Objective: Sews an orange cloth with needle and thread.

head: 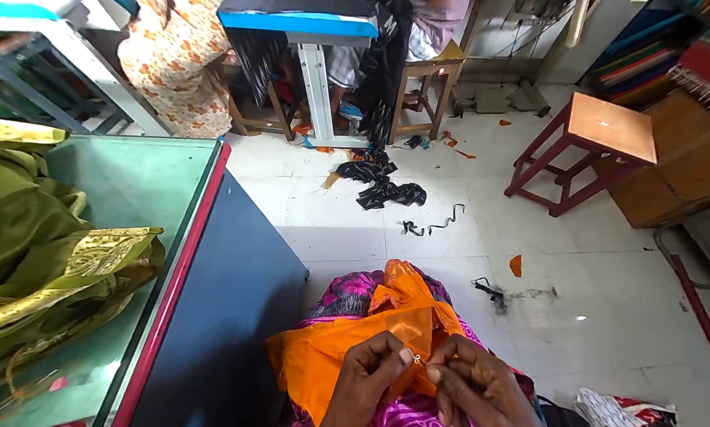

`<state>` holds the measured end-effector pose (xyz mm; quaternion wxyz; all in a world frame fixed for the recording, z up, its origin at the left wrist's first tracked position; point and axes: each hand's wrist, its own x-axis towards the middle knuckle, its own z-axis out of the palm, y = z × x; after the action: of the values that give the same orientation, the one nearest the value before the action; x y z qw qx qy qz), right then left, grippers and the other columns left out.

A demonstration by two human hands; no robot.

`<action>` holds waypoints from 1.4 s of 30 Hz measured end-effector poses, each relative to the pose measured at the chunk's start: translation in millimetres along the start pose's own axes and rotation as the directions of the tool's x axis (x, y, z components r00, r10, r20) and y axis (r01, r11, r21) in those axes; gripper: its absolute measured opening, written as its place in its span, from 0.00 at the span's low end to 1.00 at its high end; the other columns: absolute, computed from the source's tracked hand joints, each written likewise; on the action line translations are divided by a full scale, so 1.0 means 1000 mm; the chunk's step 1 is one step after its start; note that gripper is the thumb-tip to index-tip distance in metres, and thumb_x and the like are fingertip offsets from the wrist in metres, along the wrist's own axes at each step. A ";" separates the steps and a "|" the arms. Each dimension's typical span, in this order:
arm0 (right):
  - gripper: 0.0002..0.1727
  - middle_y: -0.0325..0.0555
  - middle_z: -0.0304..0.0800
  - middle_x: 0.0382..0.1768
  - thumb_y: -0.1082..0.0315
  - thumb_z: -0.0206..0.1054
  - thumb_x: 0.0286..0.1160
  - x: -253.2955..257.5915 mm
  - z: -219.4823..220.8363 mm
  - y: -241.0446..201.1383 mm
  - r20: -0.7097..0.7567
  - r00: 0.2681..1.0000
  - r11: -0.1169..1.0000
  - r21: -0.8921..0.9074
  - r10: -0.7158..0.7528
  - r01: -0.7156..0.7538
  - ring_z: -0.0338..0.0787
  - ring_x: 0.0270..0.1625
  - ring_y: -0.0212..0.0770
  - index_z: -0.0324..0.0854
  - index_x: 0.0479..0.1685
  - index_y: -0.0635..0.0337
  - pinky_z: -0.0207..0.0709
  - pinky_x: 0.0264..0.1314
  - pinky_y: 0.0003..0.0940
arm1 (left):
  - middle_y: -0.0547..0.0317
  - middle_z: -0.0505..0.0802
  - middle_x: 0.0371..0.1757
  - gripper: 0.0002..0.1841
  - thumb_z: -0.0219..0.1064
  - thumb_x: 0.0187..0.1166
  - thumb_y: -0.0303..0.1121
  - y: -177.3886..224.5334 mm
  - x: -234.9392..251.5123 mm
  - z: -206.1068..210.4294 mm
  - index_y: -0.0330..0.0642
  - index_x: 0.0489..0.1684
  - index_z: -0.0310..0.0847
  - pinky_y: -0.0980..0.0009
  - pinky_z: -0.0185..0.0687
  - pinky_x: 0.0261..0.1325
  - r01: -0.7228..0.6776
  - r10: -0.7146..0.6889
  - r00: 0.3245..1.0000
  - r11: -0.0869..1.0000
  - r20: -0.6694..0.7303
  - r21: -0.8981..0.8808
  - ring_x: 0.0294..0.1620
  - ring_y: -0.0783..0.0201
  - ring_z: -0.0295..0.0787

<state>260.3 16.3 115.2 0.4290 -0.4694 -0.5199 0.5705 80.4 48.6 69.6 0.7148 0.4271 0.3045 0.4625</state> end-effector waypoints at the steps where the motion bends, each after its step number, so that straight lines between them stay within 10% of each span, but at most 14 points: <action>1: 0.01 0.22 0.87 0.25 0.67 0.61 0.86 0.001 0.000 0.001 0.013 1.000 1.000 0.024 -0.001 0.001 0.84 0.22 0.16 0.77 0.47 0.52 0.78 0.23 0.14 | 0.87 0.79 0.21 0.07 0.67 0.80 0.42 0.000 0.000 0.000 0.57 0.32 0.87 0.92 0.65 0.23 0.037 -0.037 0.999 0.999 0.011 -0.037 0.19 0.92 0.70; 22: 0.01 0.23 0.85 0.22 0.69 0.62 0.85 -0.003 0.000 -0.012 0.000 1.000 0.996 -0.089 0.020 -0.020 0.80 0.20 0.14 0.77 0.47 0.55 0.74 0.22 0.12 | 0.85 0.84 0.26 0.07 0.68 0.81 0.41 -0.002 -0.001 0.000 0.54 0.35 0.88 0.92 0.70 0.28 -0.099 0.100 0.994 0.995 -0.034 0.016 0.25 0.92 0.75; 42: 0.06 0.21 0.91 0.29 0.57 0.64 0.84 0.008 -0.006 0.011 0.108 0.989 0.977 0.200 -0.099 0.076 0.88 0.26 0.16 0.80 0.48 0.46 0.82 0.26 0.13 | 0.87 0.78 0.18 0.08 0.69 0.79 0.43 0.009 0.004 -0.002 0.60 0.29 0.88 0.92 0.64 0.22 0.142 -0.124 0.987 0.973 0.103 -0.183 0.18 0.92 0.68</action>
<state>265.0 24.8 103.4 0.4663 -0.3673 -0.5057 0.6261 76.5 55.3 76.9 0.7948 0.3563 0.2540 0.4206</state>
